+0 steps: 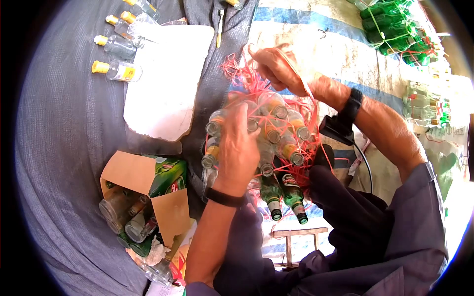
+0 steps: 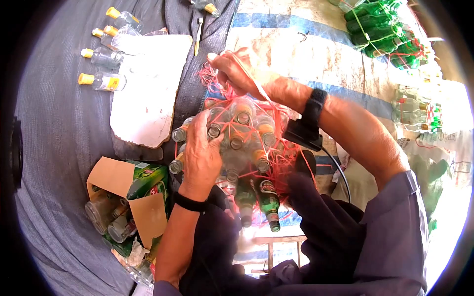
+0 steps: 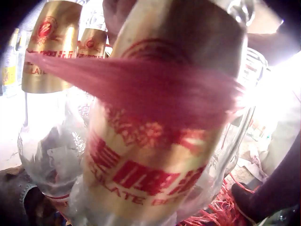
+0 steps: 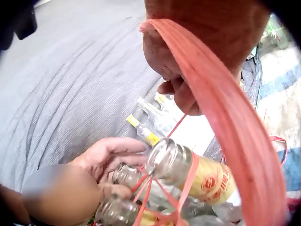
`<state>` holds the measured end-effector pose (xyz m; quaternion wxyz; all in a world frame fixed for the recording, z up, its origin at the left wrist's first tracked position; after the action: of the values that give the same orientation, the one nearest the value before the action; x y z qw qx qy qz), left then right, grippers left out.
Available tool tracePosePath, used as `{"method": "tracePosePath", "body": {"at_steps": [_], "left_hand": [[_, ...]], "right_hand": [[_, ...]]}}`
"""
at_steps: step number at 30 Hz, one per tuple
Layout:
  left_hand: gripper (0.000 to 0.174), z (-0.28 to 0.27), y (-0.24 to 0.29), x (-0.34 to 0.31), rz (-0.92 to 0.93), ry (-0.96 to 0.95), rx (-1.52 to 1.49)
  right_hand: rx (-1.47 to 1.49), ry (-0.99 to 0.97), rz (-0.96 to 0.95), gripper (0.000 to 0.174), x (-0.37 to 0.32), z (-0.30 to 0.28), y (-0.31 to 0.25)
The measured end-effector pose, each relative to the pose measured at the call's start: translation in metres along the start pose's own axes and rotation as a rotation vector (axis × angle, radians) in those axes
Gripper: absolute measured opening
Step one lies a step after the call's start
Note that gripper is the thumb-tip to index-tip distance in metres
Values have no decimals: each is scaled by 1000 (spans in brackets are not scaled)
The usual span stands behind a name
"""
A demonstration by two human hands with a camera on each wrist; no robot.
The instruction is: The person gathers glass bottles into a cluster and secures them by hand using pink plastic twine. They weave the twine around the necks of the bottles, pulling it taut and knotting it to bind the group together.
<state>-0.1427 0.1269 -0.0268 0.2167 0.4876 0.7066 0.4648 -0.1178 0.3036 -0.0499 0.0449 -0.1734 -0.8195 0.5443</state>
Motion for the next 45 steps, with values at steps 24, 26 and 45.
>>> {"method": "tracePosePath", "body": {"at_steps": [24,26,45], "left_hand": [[40,-3,-14,-2,25,-31,-101],[44,-13,-7,-5,42,-48,-92],[21,-59,-3,-25,-410,-119,-178]], "right_hand": [[-187,355,-262,29,-142,99,-89],[-153,337,-217,26,-141,102,-90],[-10,361,-240,26,-132,118,-109]]}}
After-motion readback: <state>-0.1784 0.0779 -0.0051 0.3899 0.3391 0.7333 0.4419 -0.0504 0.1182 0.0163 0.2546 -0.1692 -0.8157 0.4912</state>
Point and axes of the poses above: each hand's wrist, its own x-axis towards the middle knuckle, its own z-axis out of the palm, y = z × x, the point moved 10 cm from there along x, towards the middle knuckle, and after that the axes turned 14 degrees about -x, right-handed, at the moved point
